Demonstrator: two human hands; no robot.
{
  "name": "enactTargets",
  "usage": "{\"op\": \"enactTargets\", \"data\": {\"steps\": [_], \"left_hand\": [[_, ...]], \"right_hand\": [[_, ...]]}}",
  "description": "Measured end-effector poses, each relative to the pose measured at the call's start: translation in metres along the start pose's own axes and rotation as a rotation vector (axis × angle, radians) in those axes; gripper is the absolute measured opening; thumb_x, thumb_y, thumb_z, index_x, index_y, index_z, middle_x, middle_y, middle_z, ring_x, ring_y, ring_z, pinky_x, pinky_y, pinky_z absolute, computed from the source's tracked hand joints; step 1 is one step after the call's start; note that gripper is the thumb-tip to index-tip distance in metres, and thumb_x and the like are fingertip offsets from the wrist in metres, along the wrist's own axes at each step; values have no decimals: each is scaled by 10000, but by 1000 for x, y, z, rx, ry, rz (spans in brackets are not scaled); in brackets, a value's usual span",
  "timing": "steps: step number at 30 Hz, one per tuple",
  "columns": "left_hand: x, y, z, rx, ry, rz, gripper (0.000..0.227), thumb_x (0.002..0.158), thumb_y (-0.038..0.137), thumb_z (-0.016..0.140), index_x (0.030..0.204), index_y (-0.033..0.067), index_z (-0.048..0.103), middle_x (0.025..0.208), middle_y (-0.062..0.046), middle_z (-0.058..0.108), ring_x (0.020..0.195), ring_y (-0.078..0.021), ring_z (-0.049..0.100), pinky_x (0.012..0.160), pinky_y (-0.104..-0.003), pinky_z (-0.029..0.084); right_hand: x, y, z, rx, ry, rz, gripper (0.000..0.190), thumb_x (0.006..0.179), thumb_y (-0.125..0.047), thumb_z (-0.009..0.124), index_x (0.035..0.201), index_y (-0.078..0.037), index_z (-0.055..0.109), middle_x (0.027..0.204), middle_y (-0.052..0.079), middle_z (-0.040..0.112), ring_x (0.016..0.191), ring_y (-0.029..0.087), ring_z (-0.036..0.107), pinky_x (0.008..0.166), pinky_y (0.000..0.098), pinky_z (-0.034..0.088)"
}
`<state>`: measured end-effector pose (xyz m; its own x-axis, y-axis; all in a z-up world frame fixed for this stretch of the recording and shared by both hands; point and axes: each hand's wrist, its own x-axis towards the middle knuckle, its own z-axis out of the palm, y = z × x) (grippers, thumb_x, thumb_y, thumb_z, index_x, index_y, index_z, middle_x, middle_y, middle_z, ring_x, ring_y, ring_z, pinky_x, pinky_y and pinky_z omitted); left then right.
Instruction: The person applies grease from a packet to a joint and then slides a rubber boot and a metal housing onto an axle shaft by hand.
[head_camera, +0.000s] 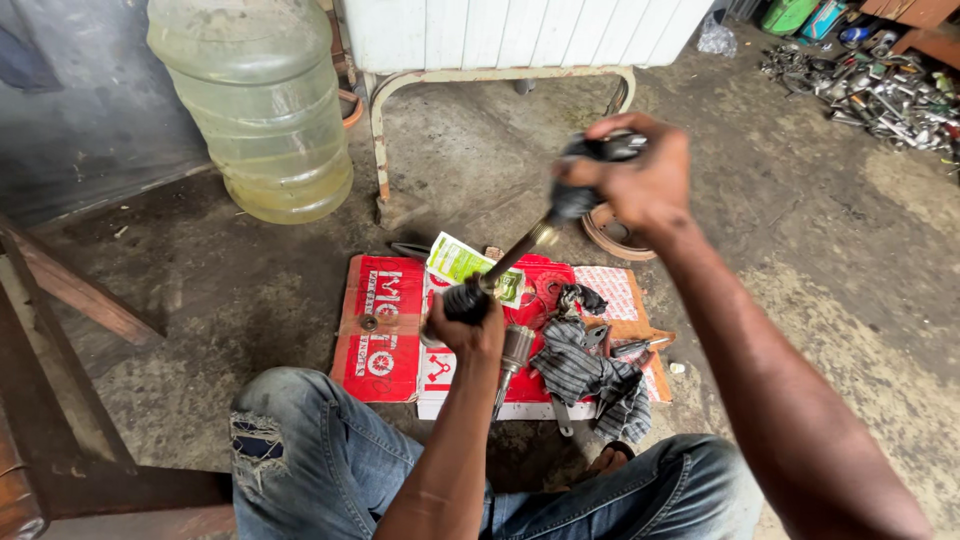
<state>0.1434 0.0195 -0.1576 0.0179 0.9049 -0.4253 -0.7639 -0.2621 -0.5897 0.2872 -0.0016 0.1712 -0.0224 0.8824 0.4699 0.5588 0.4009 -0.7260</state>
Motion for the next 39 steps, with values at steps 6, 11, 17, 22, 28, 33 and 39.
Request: {"op": "enactTargets", "data": {"steps": [6, 11, 17, 22, 28, 33, 39], "left_hand": [[22, 44, -48, 192, 108, 34, 304, 831, 413, 663, 882, 113, 659, 768, -50, 694, 697, -260, 685, 677, -387, 591], [4, 49, -36, 200, 104, 30, 345, 966, 423, 627, 927, 85, 683, 830, -61, 715, 754, -247, 709, 731, -389, 622], [-68, 25, -1, 523, 366, -121, 700, 914, 678, 536, 892, -14, 636, 760, -129, 639, 685, -245, 640, 677, -356, 573], [-86, 52, 41, 1267, 515, -398, 756, 811, 811, 497, 800, 61, 595, 642, -54, 519, 564, -203, 499, 544, -339, 457], [-85, 63, 152, 2396, -17, 160, 455, 814, 327, 833, 1073, -17, 685, 864, -86, 603, 804, -218, 612, 742, -449, 514], [-107, -5, 209, 2310, -818, -15, 965, 553, 120, 863, 1405, 81, 411, 1291, -126, 609, 1229, -283, 592, 1012, -437, 507], [-128, -56, 236, 2203, -926, -64, 887, 657, 244, 851, 1431, 56, 461, 1270, -160, 637, 1196, -312, 637, 1053, -443, 509]], "right_hand": [[-1, -24, 59, -34, -195, 28, 465, 612, -296, 909, 986, -105, 710, 929, 59, 782, 781, 154, 762, 749, 326, 639], [-8, -28, 86, -125, -208, -49, 496, 647, -340, 891, 1038, -104, 696, 902, 70, 791, 777, 172, 748, 755, 346, 604], [-27, -24, 85, -147, -209, -138, 621, 624, -303, 917, 1116, -111, 590, 924, 91, 757, 823, 196, 743, 777, 370, 590], [-29, -22, 78, -119, -228, -109, 611, 642, -316, 921, 1092, -119, 558, 925, 98, 757, 847, 203, 737, 794, 364, 587], [-27, -28, 85, -82, -287, -105, 616, 666, -310, 901, 1124, -122, 533, 944, 84, 751, 879, 210, 738, 814, 368, 572], [-25, -17, 93, -53, -273, -140, 698, 683, -252, 906, 1229, -117, 492, 975, 114, 747, 908, 244, 734, 840, 374, 570], [-20, 17, 92, 170, -276, -131, 1100, 680, -18, 779, 1576, -134, 150, 1061, 148, 749, 984, 254, 743, 903, 368, 588]]}}
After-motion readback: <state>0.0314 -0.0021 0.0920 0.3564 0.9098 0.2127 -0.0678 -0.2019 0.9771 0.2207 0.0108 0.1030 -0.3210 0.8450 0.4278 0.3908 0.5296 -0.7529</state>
